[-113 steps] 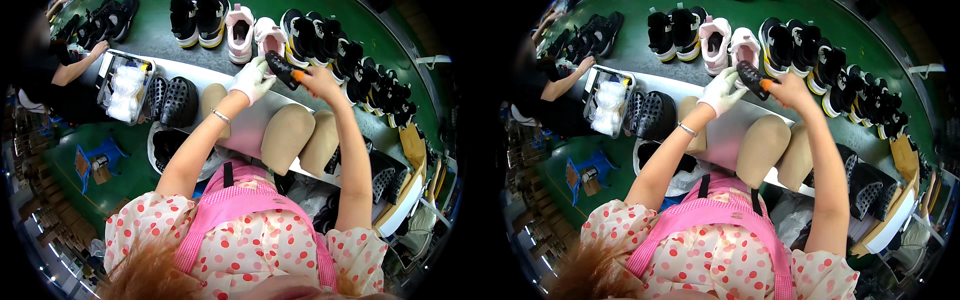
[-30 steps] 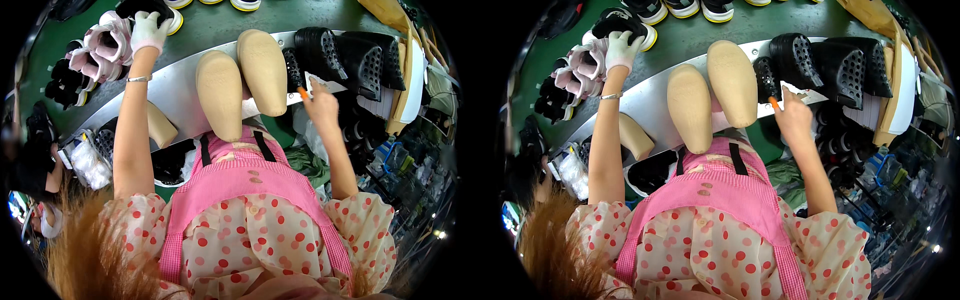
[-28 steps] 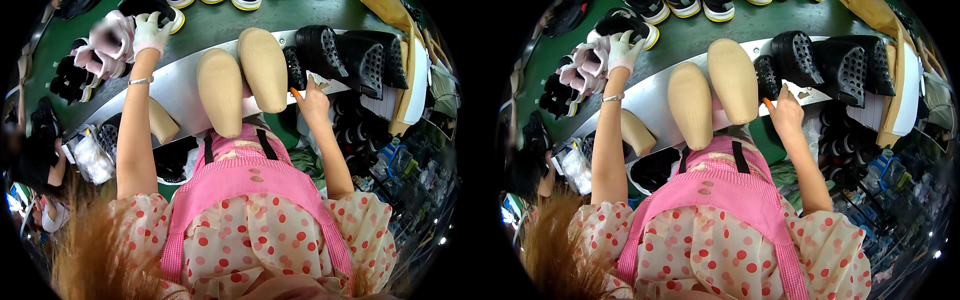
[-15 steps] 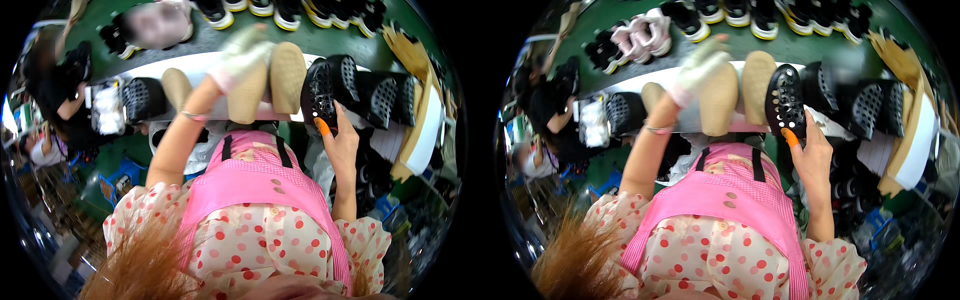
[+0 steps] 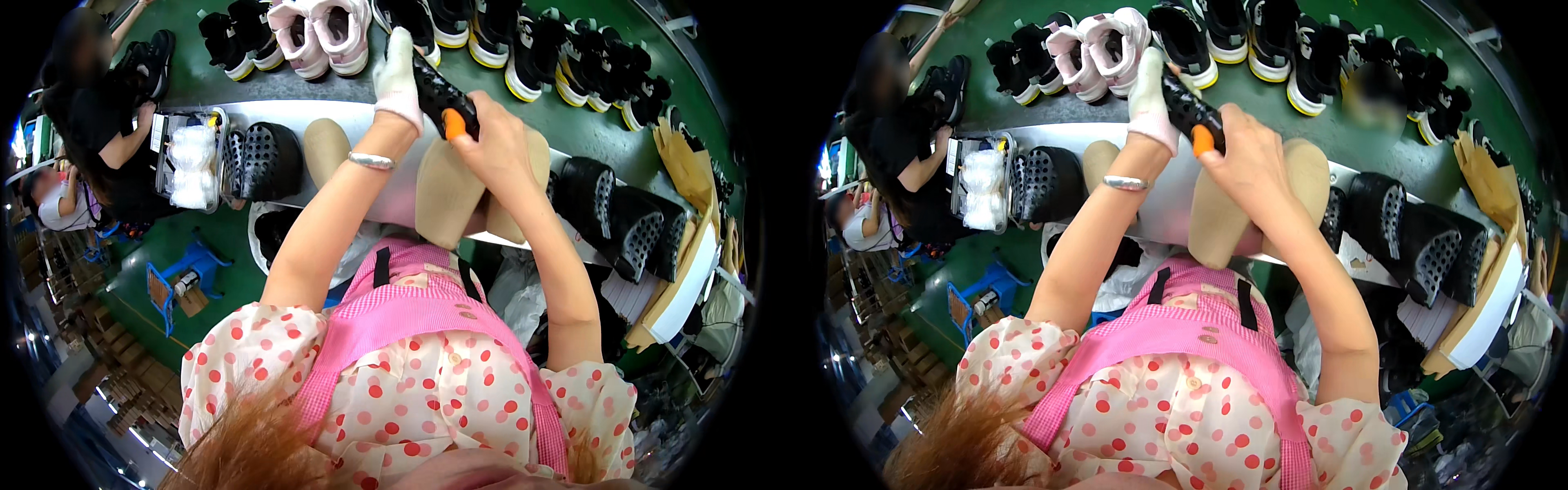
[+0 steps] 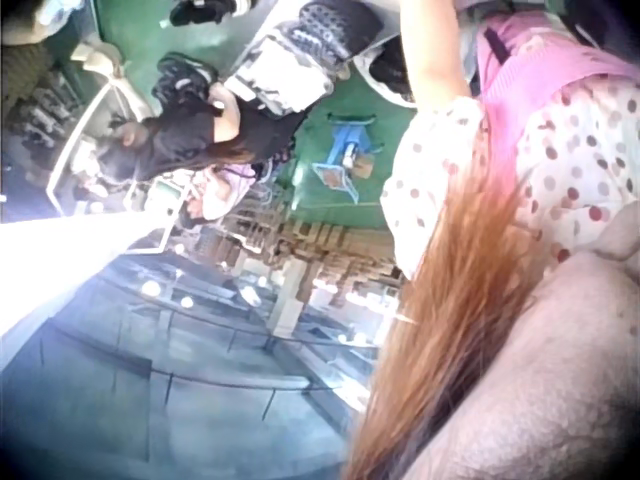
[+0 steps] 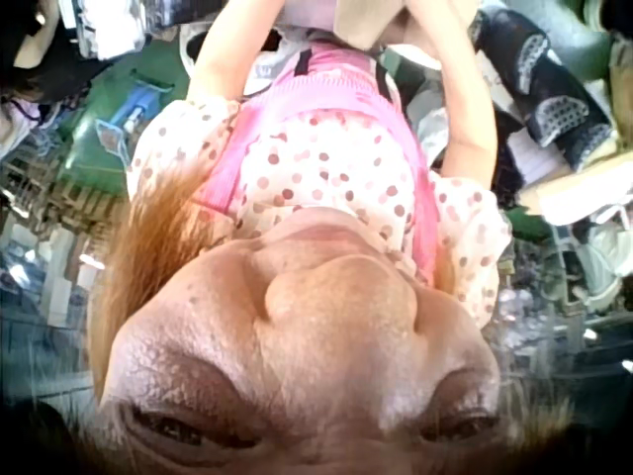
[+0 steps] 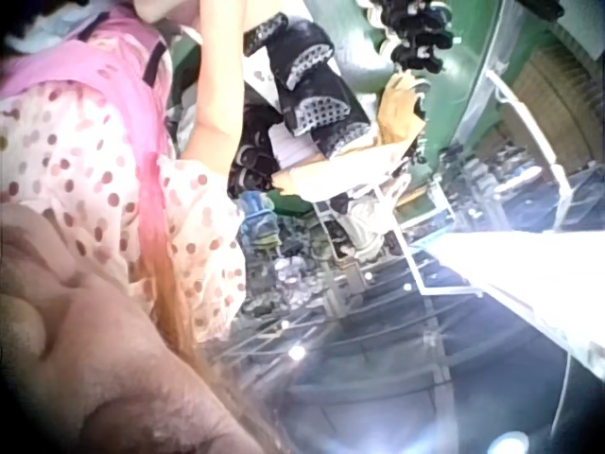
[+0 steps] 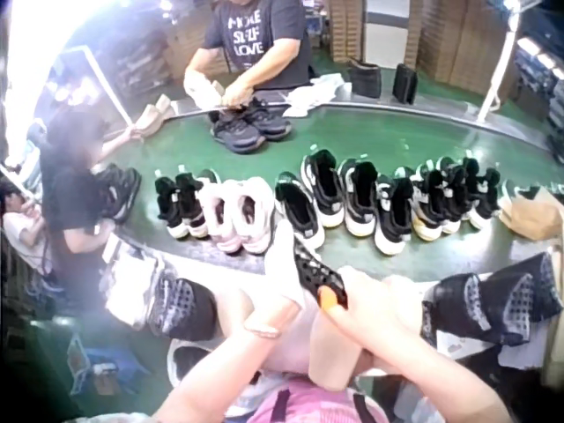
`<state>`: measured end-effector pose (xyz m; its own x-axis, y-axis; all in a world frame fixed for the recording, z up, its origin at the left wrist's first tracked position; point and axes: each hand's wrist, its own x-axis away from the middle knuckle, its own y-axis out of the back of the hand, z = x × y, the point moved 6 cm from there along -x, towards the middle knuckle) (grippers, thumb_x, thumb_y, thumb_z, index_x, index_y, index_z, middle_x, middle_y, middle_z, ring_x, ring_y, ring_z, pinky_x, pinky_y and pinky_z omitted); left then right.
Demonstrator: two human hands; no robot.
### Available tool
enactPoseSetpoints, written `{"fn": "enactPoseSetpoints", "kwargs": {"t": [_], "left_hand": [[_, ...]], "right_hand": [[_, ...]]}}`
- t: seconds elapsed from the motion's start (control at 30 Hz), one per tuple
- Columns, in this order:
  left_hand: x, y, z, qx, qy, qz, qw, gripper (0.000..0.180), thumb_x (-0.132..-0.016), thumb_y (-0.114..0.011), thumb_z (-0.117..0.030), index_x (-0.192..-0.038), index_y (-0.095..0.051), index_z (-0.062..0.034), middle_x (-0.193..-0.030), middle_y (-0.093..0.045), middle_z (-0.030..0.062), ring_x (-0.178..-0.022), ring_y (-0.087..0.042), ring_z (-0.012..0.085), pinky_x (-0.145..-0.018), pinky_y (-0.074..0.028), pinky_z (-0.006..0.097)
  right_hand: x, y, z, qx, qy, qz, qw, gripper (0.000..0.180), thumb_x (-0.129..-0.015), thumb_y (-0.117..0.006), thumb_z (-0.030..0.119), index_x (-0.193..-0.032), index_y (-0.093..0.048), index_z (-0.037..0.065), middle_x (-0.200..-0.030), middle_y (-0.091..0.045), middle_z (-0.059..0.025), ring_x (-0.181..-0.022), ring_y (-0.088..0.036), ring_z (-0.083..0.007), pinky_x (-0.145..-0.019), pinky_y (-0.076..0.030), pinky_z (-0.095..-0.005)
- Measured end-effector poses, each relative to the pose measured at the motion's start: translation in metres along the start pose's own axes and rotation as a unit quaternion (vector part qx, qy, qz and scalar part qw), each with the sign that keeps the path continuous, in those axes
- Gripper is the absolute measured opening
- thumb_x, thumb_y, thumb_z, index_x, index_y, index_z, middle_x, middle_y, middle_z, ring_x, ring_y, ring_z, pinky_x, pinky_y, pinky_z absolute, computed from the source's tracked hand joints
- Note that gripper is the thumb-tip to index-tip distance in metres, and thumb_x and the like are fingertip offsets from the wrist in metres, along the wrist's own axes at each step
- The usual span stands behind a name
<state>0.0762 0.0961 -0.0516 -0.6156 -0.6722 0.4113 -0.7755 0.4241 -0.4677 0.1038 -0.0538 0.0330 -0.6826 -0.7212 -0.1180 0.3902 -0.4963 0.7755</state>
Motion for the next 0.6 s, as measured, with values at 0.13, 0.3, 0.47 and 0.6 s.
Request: {"fn": "enactPoseSetpoints", "kwargs": {"t": [0.13,0.3,0.47,0.6], "left_hand": [[-0.052,0.026,-0.001,-0.353,-0.071,0.019,0.933,0.055,-0.092,-0.048,-0.046,-0.110,-0.063,0.0045,-0.105,-0.064,0.0168,-0.099,-0.059,0.0301,-0.087,-0.045,0.036],[-0.058,0.032,-0.008,-0.532,-0.323,0.077,0.779,0.032,-0.086,-0.062,-0.020,-0.113,-0.064,-0.0022,-0.120,-0.059,0.0169,-0.102,-0.061,0.0328,-0.089,-0.049,0.037],[-0.072,0.015,0.000,-0.612,-0.306,0.140,0.715,0.040,-0.086,-0.064,-0.024,-0.121,-0.057,-0.0047,-0.128,-0.055,0.0144,-0.105,-0.060,0.0344,-0.087,-0.051,0.040],[-0.100,0.011,0.003,-0.721,-0.171,0.163,0.651,0.042,-0.085,-0.066,-0.030,-0.118,-0.057,-0.0051,-0.128,-0.055,0.0155,-0.102,-0.060,0.0365,-0.085,-0.050,0.043]], "right_hand": [[-0.068,-0.016,-0.024,0.112,-0.030,0.003,0.993,0.030,-0.076,-0.071,0.024,-0.077,-0.057,-0.002,-0.067,-0.062,-0.0204,-0.066,-0.062,-0.0400,-0.063,-0.049,-0.0483],[-0.152,-0.049,-0.024,0.249,0.055,0.060,0.965,0.020,-0.075,-0.064,0.019,-0.076,-0.066,-0.001,-0.074,-0.067,-0.0201,-0.070,-0.067,-0.0385,-0.063,-0.054,-0.0451],[-0.203,-0.110,-0.031,0.263,0.052,0.011,0.963,0.011,-0.074,-0.064,0.012,-0.075,-0.068,0.001,-0.077,-0.069,-0.0177,-0.075,-0.069,-0.0368,-0.065,-0.056,-0.0432],[-0.237,-0.147,-0.044,0.198,-0.082,0.116,0.970,0.015,-0.076,-0.064,0.008,-0.086,-0.071,-0.001,-0.090,-0.069,-0.0230,-0.089,-0.068,-0.0391,-0.077,-0.056,-0.0427]]}}
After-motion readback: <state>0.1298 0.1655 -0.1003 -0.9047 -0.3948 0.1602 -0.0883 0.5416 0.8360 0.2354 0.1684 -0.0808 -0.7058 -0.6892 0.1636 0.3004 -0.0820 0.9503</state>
